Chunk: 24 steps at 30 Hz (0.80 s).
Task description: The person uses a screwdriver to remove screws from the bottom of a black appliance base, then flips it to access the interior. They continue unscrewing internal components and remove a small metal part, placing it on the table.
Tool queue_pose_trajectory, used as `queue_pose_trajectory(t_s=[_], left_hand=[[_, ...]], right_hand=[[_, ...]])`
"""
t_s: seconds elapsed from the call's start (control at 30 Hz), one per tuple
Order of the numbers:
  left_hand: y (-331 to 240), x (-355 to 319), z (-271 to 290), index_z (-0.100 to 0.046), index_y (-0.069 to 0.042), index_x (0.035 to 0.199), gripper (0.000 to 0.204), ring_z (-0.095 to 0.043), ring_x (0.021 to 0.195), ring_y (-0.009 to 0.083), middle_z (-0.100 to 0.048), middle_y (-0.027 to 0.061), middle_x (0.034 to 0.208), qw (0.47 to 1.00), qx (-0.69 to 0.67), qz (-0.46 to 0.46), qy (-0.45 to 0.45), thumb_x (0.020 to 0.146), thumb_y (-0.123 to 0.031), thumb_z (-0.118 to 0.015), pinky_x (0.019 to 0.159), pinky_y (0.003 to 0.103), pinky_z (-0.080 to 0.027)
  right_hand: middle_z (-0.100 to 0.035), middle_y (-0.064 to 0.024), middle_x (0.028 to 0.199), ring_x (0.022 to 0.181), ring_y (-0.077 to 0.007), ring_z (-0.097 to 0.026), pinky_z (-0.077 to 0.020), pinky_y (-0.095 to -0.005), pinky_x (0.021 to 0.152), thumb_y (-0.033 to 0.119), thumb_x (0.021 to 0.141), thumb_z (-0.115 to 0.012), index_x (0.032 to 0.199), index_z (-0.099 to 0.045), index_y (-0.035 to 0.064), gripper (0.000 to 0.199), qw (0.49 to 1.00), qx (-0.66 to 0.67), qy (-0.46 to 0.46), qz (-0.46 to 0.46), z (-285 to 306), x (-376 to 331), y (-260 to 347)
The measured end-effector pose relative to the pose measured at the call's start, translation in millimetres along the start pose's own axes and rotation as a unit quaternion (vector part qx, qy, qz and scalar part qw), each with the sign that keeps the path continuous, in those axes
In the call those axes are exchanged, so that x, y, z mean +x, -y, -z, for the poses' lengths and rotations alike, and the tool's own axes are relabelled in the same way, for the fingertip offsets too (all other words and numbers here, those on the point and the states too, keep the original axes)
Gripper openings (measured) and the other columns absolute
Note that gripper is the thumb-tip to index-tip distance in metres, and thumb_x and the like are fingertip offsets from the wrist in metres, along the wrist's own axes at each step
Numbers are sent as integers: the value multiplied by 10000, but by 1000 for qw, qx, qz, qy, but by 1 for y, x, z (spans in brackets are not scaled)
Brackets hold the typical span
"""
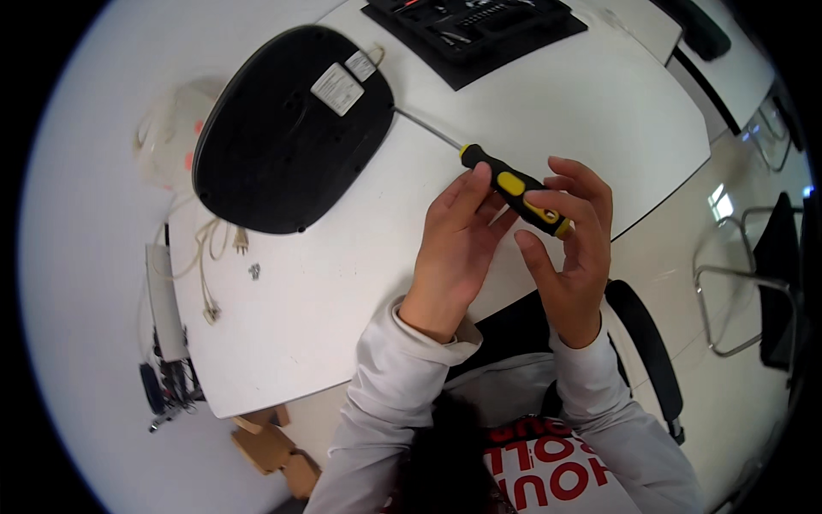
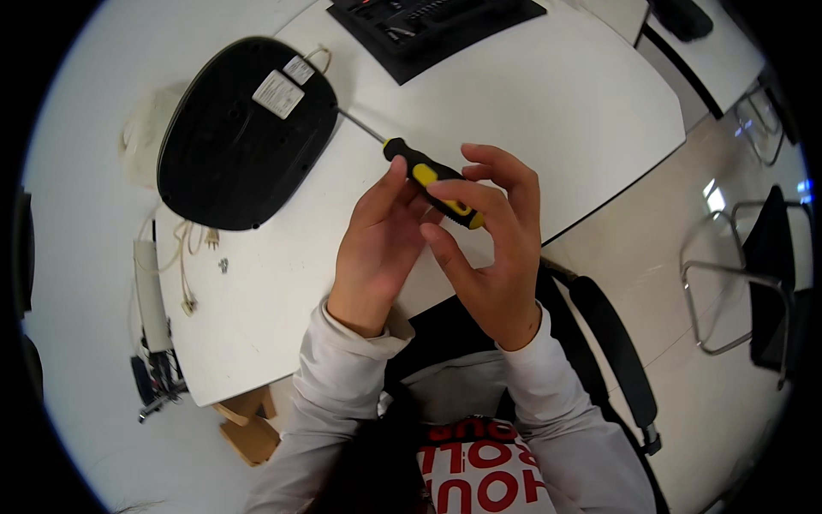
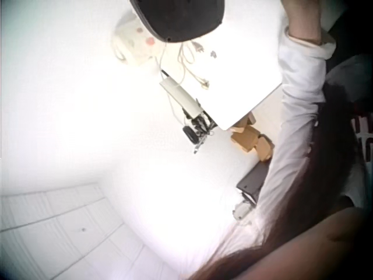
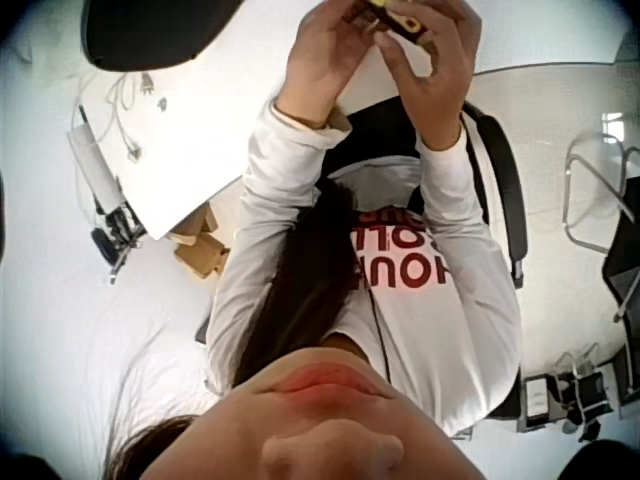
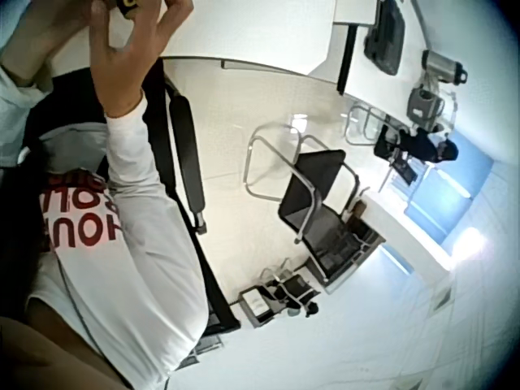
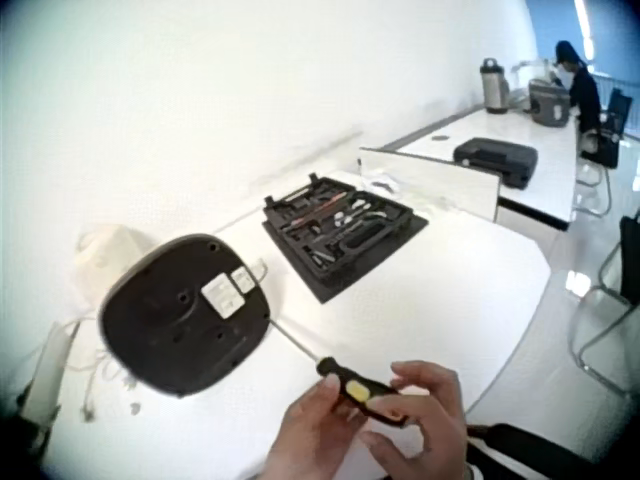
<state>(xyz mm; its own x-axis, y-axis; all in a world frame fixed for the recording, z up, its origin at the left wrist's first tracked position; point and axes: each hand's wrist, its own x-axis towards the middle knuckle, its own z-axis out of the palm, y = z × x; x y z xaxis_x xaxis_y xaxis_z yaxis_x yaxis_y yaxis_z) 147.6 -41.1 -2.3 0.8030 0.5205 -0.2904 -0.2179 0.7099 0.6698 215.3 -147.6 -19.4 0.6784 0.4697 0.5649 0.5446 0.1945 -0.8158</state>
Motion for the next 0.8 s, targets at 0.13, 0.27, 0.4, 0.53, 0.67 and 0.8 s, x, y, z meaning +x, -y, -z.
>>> queue_pose_trajectory(t_s=[0.13,0.27,0.4,0.53,0.67,0.8], left_hand=[[0,-2,2,-496,-18,1148,328,-531,1008,162,-571,76,1069,1000,9,8,-4,921,-254,-521,887,316,-425],[2,1,5,-477,11,1153,307,-556,1016,184,-568,114,1134,999,-37,21,-20,885,-139,-476,905,327,-442],[0,2,-5,-461,-6,1201,363,-515,1115,256,-552,97,1171,999,-41,4,-17,871,-155,-424,989,381,-392],[2,2,-10,-451,-12,1233,391,-520,1076,225,-549,70,1107,999,-35,11,-27,921,-247,-427,943,369,-426],[4,5,0,-424,-16,1263,430,-530,1008,191,-543,56,1024,999,-40,16,3,955,-315,-446,861,339,-475],[5,4,0,-424,-36,1256,385,-531,1004,199,-562,65,1005,998,-63,15,-16,940,-245,-494,861,347,-478]], right_hand=[[-527,-130,1085,887,-267,-568,-468,-323,706,147,785,-662,1129,-526,44,385,997,-63,29,-38,9,10,2],[-569,-97,813,664,-256,-602,-463,-309,556,165,763,-685,1113,-531,59,397,990,-40,91,-101,16,8,-1],[-532,-105,862,668,-268,-600,-476,-304,554,110,721,-707,1096,-525,61,419,996,-9,58,-68,14,1,-7],[-500,-110,960,723,-254,-599,-497,-296,583,22,667,-718,1093,-526,71,470,995,38,43,-80,12,-4,-11],[-474,-107,975,789,-224,-583,-497,-292,626,-74,618,-697,1047,-574,84,473,994,50,47,-90,15,-5,-9],[-446,-113,997,785,-225,-572,-487,-295,653,-129,609,-644,1030,-590,90,478,993,67,52,-82,18,-4,-10]])
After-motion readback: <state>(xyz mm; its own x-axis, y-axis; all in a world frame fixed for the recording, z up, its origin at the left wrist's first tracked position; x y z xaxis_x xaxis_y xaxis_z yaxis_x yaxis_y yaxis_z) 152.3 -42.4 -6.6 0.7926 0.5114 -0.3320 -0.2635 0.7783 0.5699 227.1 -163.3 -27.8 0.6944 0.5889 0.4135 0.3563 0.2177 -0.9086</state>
